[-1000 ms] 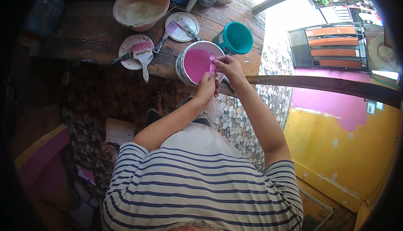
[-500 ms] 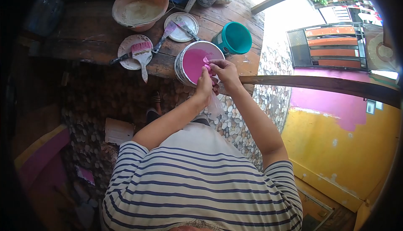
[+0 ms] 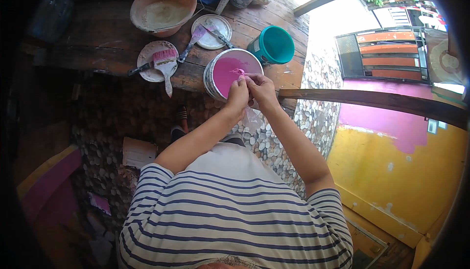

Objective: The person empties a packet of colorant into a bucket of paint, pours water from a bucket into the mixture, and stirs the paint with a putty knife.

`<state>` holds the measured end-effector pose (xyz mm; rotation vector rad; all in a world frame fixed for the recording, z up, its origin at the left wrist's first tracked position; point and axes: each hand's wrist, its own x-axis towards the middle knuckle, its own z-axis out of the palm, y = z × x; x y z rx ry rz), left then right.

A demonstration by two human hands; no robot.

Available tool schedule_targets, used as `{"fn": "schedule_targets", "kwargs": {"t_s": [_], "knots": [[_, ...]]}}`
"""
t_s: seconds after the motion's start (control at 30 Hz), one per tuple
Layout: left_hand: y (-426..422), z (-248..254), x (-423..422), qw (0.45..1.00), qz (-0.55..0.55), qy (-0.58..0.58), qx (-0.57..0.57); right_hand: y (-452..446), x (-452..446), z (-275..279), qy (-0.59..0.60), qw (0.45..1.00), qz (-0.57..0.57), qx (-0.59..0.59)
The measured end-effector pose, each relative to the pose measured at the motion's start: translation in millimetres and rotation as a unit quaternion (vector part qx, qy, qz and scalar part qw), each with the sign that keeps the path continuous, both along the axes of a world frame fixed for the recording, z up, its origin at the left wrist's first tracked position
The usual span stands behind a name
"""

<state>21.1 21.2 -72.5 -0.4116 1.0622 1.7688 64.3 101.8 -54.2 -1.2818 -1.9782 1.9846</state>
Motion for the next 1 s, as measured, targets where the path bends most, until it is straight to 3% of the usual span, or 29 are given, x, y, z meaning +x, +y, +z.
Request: {"fn": "schedule_targets", "kwargs": {"t_s": [0.17,0.23,0.4,0.73,0.93,1.0], "knots": [[5,1,-1,0.993,-0.007,0.079,-0.092,-4,-3,10,0.009,1.0,0.0,0.014],[9,-11,2,0.991,0.005,0.099,-0.085,-1,-2,9,0.009,0.999,0.0,0.032],[9,-23,5,0.976,-0.034,0.178,-0.119,9,-6,4,0.024,0.993,-0.08,-0.084],[10,-33,6,0.976,0.001,0.199,-0.088,8,-8,7,0.032,0.99,-0.086,-0.104],[8,-32,7,0.973,-0.019,0.216,-0.077,14,-12,22,-0.027,0.986,-0.054,-0.155],[9,-36,11,0.974,-0.018,0.216,-0.065,19,-10,20,-0.099,0.981,0.024,-0.165]]}}
